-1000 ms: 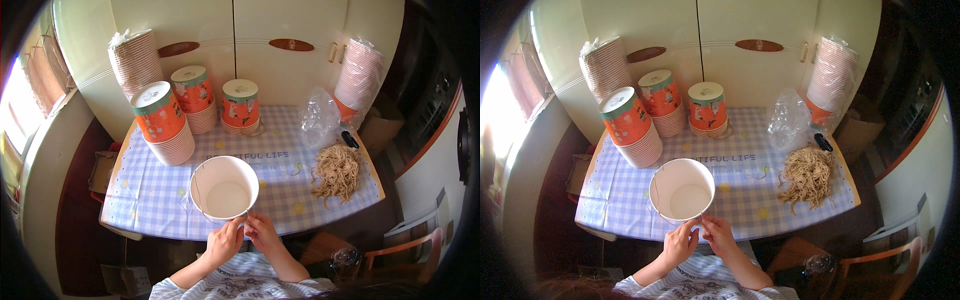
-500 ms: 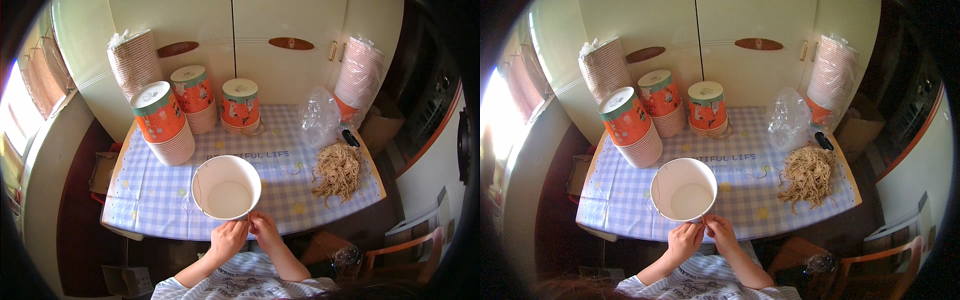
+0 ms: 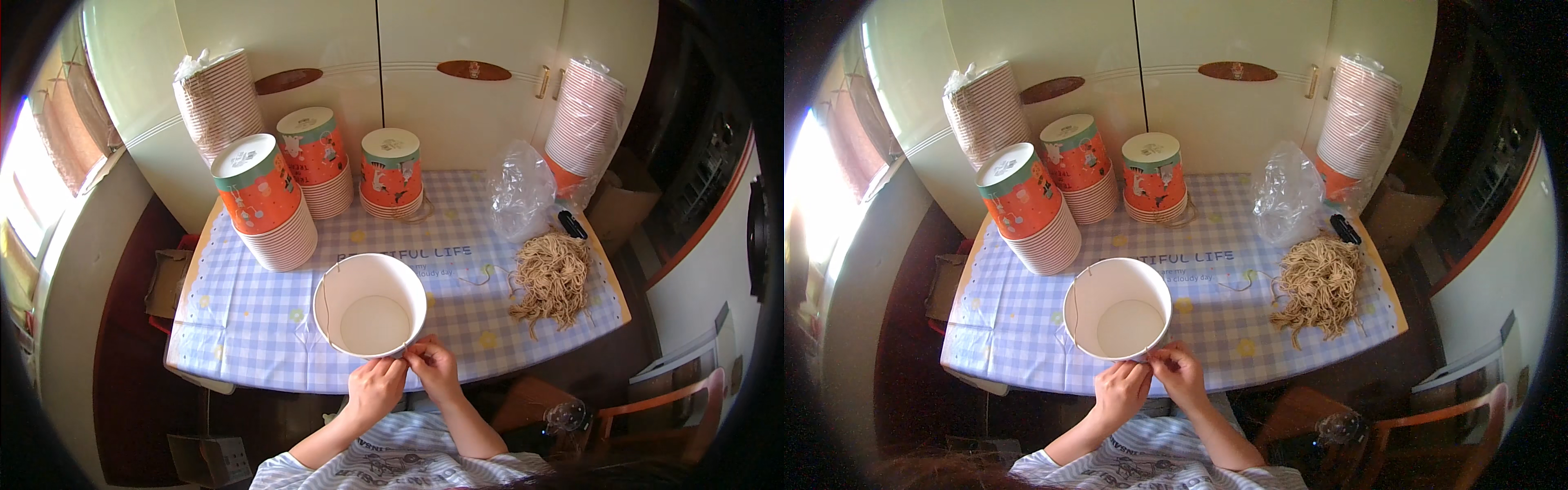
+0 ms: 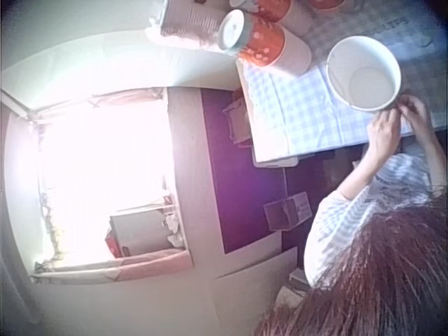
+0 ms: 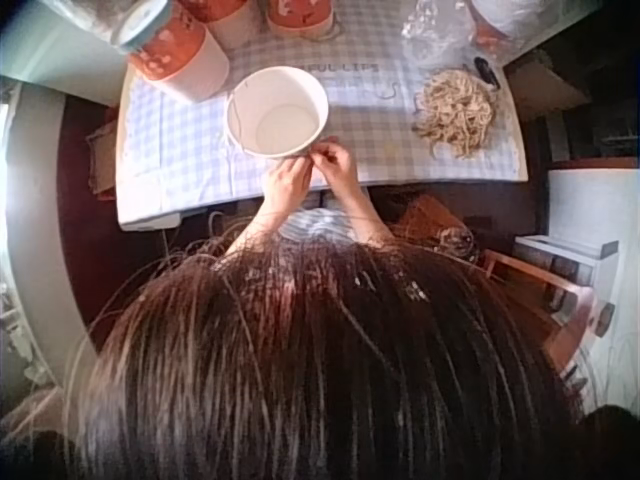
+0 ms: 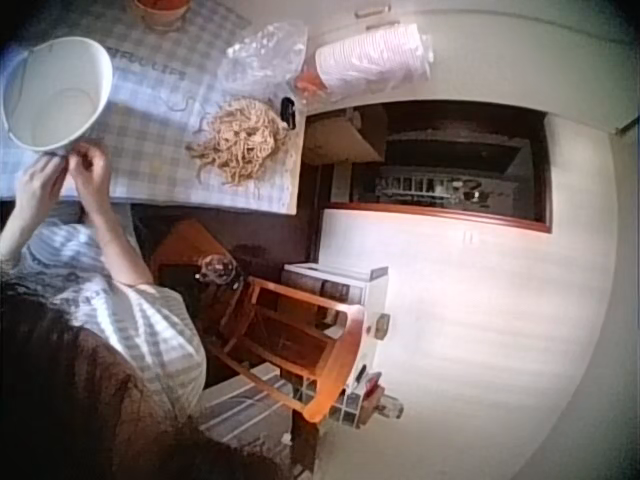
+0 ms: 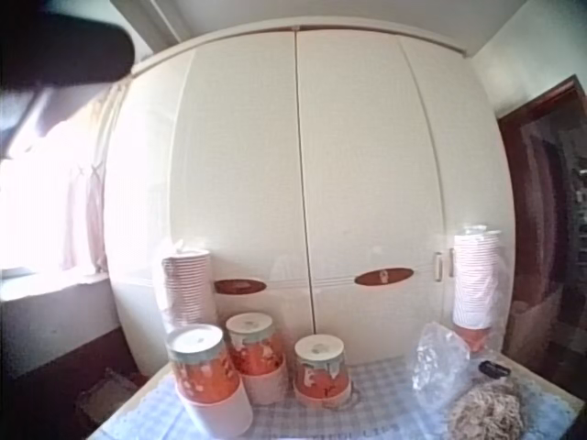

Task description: Threading and attaching plastic handles to paper buckets.

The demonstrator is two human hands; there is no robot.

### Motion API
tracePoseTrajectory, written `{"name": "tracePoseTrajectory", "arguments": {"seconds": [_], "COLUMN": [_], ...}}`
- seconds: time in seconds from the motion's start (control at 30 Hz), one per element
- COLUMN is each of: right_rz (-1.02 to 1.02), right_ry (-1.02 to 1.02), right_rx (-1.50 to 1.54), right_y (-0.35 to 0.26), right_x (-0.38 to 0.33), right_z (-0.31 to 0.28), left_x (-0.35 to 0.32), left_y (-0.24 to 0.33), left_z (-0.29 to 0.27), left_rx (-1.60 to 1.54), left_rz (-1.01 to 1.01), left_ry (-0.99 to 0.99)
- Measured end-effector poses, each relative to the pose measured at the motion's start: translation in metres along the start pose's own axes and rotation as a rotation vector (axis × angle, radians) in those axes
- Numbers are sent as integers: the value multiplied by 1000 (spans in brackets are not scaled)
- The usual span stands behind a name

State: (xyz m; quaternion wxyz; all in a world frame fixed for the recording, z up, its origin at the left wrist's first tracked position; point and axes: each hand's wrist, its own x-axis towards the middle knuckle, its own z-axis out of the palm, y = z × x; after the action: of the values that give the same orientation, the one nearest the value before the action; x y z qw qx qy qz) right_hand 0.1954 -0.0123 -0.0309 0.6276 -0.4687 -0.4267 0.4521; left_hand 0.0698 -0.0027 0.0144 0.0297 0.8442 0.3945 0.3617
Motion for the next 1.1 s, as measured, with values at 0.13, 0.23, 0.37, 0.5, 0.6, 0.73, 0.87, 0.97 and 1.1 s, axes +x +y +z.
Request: {"name": "tracePoseTrajectory", "arguments": {"seconds": [0.13, 0.23, 0.37, 0.5, 0.6, 0.73, 0.87, 0.97, 1.1], "right_rz": [8, 3, -14, 3, 44, 15, 12, -22, -74], "right_ry": [36, 43, 31, 29, 15, 1, -33, -78, -132], "right_rx": [124, 115, 118, 159, 84, 31, -9, -76, -269], "right_y": [-2, 1, -2, -11, -10, -15, -18, -25, -31], "right_x": [4, 6, 7, 8, 9, 12, 14, 17, 16], "right_z": [5, 5, 6, 7, 3, 3, 1, -2, -8], "left_x": [-1, 0, -1, -3, -4, -3, -1, -2, -4], "left_y": [-1, -1, -1, 1, 2, 2, 1, -1, 0], "left_z": [1, 1, 0, -2, -2, -5, -6, -5, -16], "left_rx": [25, 4, 7, -23, -28, -18, 7, 4, -1], "left_rz": [21, 26, 37, 47, 64, 64, 98, 91, 40], "left_ry": [-31, -14, -29, -81, -78, -96, -152, -129, -123]}}
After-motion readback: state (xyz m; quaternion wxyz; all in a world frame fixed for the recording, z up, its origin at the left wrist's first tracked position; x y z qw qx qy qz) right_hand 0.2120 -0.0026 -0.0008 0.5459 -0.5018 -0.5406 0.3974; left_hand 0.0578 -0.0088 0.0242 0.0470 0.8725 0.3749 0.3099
